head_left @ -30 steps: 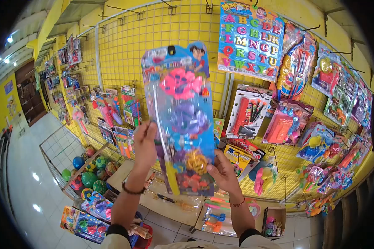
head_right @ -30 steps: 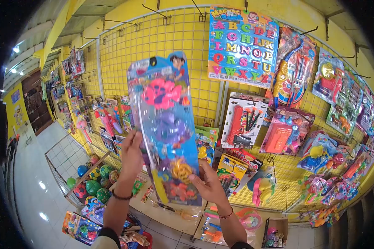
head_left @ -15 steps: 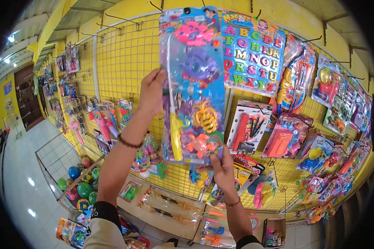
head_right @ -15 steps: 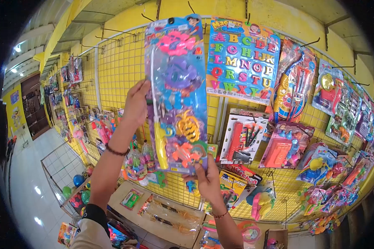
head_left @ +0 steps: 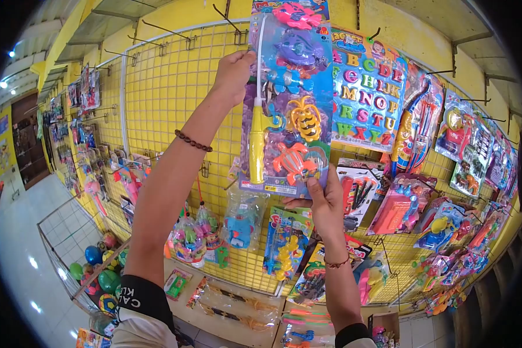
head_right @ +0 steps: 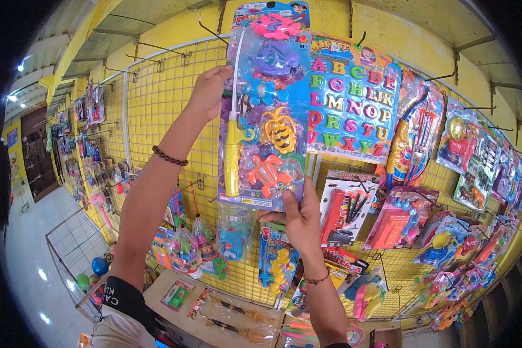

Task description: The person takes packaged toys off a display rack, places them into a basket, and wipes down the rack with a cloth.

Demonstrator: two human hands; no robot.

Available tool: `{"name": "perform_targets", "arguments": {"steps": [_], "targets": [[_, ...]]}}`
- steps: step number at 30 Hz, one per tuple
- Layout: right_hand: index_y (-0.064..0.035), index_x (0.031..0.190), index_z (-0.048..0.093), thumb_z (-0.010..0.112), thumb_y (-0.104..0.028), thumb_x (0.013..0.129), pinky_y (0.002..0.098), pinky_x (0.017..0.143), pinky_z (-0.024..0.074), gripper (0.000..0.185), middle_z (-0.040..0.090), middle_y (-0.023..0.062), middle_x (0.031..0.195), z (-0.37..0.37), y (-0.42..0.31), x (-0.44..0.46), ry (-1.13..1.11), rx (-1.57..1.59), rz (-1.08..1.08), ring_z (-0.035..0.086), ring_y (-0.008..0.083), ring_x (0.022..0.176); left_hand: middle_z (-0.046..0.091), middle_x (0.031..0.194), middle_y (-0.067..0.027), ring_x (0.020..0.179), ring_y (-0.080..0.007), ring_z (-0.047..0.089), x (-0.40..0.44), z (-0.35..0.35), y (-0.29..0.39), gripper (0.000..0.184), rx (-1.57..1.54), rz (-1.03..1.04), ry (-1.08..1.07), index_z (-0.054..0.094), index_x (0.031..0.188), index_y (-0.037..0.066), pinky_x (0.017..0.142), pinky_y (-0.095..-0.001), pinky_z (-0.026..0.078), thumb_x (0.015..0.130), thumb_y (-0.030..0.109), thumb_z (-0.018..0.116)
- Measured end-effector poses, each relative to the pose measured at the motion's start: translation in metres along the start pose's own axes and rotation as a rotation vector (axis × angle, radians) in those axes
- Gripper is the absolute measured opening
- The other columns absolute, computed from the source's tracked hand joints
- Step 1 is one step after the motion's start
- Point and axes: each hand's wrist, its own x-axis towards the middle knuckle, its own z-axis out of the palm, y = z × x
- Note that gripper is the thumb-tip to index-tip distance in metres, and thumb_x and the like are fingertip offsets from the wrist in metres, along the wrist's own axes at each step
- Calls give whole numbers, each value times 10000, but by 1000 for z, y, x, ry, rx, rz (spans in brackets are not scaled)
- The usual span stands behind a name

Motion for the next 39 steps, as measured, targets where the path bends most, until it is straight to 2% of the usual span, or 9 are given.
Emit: {"name": "perform_targets", "arguments": {"steps": [1, 3, 6, 16, 19, 22, 26, 28, 39], "targets": [[-2, 1242, 331, 374, -98, 965, 304, 568, 586, 296, 613, 170, 948, 0, -1, 3, 0, -2, 0, 667, 262, 692, 620, 936, -64, 834, -143, 581, 3, 0, -2, 207, -2, 0, 0, 582, 1021, -37, 759, -293, 493, 925, 130, 506], [-2, 1242, 329, 382, -103, 964, 301, 561, 586, 301, 613, 169, 952, 1, -3, 5, 10, -8, 0, 668, 263, 689, 538, 790, 0, 741, -93, 409, 7, 0, -4, 179, -79, -20, -13, 628, 907, 17, 776, -282, 361, 893, 186, 569], [-2, 1232, 337, 387, -106, 963, 304, 557, 586, 293, 614, 172, 958, -1, 2, 6, 7, 13, 4, 669, 267, 690, 541, 806, -3, 785, -91, 408, 9, -1, -7, 191, -55, -43, -23, 629, 917, 23, 812, -305, 348, 892, 204, 573], [-4, 1219, 350, 412, -84, 953, 308, 602, 594, 285, 602, 167, 1000, -6, 22, 10, -6, 17, 61, 673, 275, 716, 546, 794, 6, 765, -82, 430, 19, -6, -33, 188, -13, -69, 4, 629, 951, 11, 793, -286, 369, 894, 178, 563], [-9, 1243, 327, 427, -55, 941, 323, 676, 593, 321, 579, 172, 1072, -10, 33, 15, 65, 51, 114, 671, 280, 771, 567, 812, 3, 748, -79, 447, 29, -6, -45, 192, -40, -64, -4, 630, 988, 5, 759, -266, 384, 893, 158, 563], [-32, 1320, 265, 435, -11, 919, 361, 829, 553, 436, 548, 194, 1137, -18, 46, 21, 45, 77, 135, 622, 277, 959, 604, 846, -7, 728, -85, 488, 35, -3, -57, 204, -58, -58, 44, 627, 1017, -10, 691, -250, 400, 890, 138, 568], [-47, 1382, 222, 467, -6, 904, 328, 829, 532, 539, 540, 220, 1116, -30, 54, 19, 68, -44, 144, 613, 265, 971, 607, 850, -9, 732, -87, 498, 39, -2, -78, 200, -15, -38, 74, 631, 1008, -10, 692, -257, 406, 892, 141, 568], [-54, 1389, 220, 472, -14, 904, 329, 831, 528, 548, 528, 235, 1128, -34, 50, 15, 86, -82, 171, 612, 266, 976, 619, 955, -39, 879, -126, 542, 47, -6, -92, 215, 76, -89, 56, 606, 1050, 5, 810, -303, 441, 908, 154, 545], [-105, 1405, 241, 515, -45, 882, 285, 839, 456, 594, 455, 307, 1243, -59, 68, 6, 126, -338, 176, 606, 249, 1020, 621, 952, -23, 873, -112, 542, 58, 7, -133, 219, -61, -96, 65, 605, 1071, 14, 826, -288, 425, 908, 151, 553]]}}
